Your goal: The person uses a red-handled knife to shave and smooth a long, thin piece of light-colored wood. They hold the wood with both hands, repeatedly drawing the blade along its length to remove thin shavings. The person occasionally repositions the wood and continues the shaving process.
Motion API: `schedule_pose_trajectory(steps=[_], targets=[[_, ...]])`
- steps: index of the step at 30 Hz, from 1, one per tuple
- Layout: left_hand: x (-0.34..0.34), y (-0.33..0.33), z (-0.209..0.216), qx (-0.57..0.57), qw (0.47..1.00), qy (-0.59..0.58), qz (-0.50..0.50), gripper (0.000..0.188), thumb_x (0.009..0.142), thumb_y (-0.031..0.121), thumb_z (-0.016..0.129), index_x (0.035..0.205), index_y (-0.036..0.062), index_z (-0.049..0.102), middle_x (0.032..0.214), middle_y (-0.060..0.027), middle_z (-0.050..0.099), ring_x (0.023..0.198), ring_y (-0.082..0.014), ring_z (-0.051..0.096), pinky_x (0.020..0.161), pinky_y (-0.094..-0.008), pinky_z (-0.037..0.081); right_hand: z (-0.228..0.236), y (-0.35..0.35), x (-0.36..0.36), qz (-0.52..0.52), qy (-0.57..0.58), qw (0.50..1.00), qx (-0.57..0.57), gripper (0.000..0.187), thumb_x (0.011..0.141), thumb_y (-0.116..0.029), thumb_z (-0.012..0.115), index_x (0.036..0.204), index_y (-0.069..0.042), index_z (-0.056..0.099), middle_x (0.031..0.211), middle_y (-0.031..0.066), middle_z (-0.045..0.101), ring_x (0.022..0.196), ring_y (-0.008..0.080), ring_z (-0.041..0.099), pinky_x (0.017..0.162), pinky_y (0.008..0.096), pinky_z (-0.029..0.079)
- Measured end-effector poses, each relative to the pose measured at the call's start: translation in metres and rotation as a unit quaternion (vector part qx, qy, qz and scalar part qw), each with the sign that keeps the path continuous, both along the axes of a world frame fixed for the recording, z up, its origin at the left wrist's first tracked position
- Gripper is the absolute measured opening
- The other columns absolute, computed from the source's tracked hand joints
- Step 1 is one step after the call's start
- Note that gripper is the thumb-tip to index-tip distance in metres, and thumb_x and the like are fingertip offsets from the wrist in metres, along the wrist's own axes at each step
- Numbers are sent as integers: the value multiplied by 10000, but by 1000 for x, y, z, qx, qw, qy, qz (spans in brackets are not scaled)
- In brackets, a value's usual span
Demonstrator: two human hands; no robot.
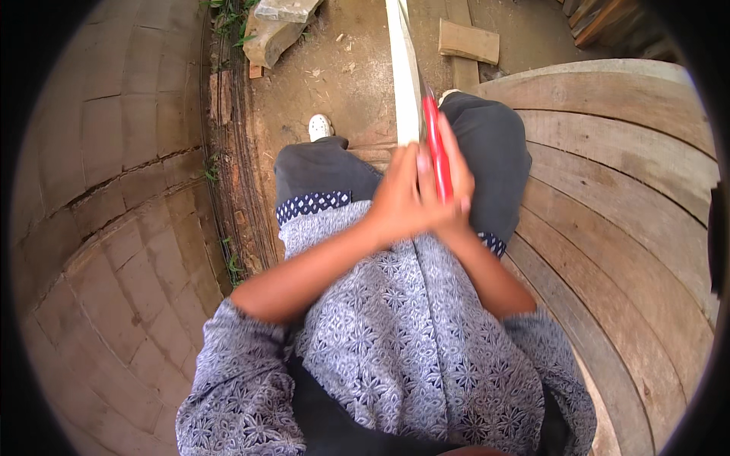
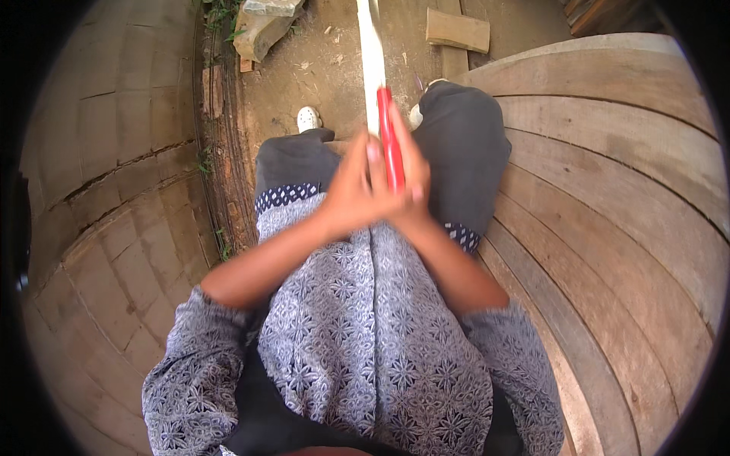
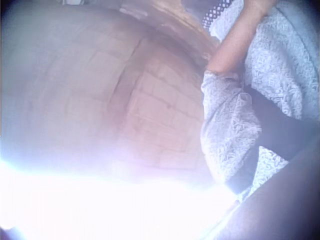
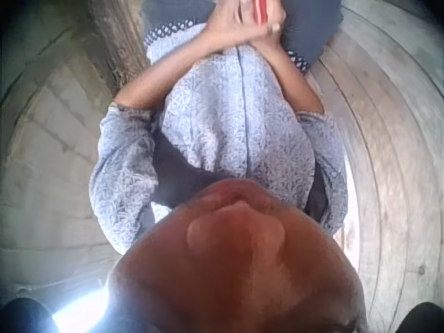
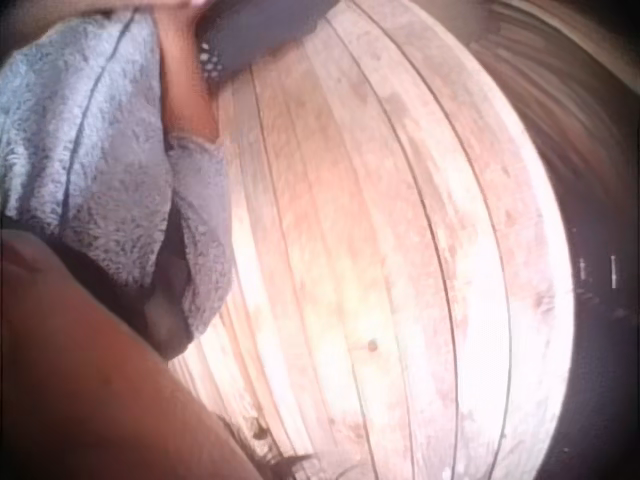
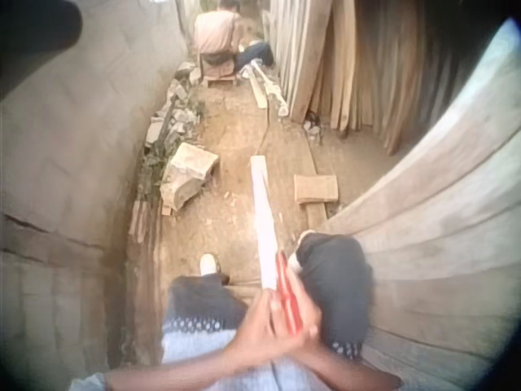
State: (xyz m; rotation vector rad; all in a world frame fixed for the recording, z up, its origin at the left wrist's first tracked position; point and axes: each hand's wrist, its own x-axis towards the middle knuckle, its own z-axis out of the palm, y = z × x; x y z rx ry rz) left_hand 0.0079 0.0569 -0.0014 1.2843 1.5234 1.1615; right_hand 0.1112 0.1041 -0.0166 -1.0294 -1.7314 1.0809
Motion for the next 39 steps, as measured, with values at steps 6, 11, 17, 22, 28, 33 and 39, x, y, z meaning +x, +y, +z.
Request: schedule_pose_trajectory(steps=[6,11,17,22,28,33,39], targets=[[-1,4,15,-5,998,43,-35,635,718,364,872,1047,27,448,970,-109,508,903,-229,559,790,-365,494,-8,-4,-10,-58,104,992,-41,459,981,-229,603,1361,20,537,1094,165,657,942,201,649,760,331,524],[-54,104,-23,-76,996,-33,43,667,727,392,861,1137,22,487,1039,-138,610,978,-222,634,829,-363,538,-29,98,-68,-28,40,997,-51,599,961,-257,649,1479,-17,464,1198,175,693,1038,220,675,889,333,529],[-105,226,-16,-83,971,-218,41,649,765,375,841,1188,1,522,1064,-175,662,885,-260,701,727,-382,607,-50,201,-124,-54,11,996,-72,600,938,-289,666,1461,-44,501,1178,178,701,1008,221,680,877,341,530],[-82,176,-51,-10,975,-214,54,617,745,347,852,1160,50,505,1088,-118,626,993,-222,637,835,-386,550,-51,174,-100,-55,8,998,8,592,936,-266,663,1455,-33,500,1254,200,673,1083,244,671,929,335,524],[-15,49,-3,-55,998,-12,37,618,744,369,864,1092,48,467,1036,-108,543,1000,-207,550,868,-380,481,-5,51,-22,-8,-18,1000,-12,614,979,-281,611,1494,0,432,1237,184,676,1025,175,667,871,311,518],[9,-8,23,-26,998,-5,-61,750,661,338,877,1169,-15,452,1022,-197,471,984,-364,504,869,-442,457,17,-23,14,-21,39,993,-108,635,1020,-298,554,1499,78,373,1303,224,634,1077,196,644,919,321,511],[-32,78,13,-68,997,-15,18,677,706,405,884,1087,31,468,967,-114,558,919,-221,588,802,-366,505,12,75,-38,3,17,996,-88,575,985,-180,607,1479,51,426,1366,201,607,1211,191,603,1004,314,470]])
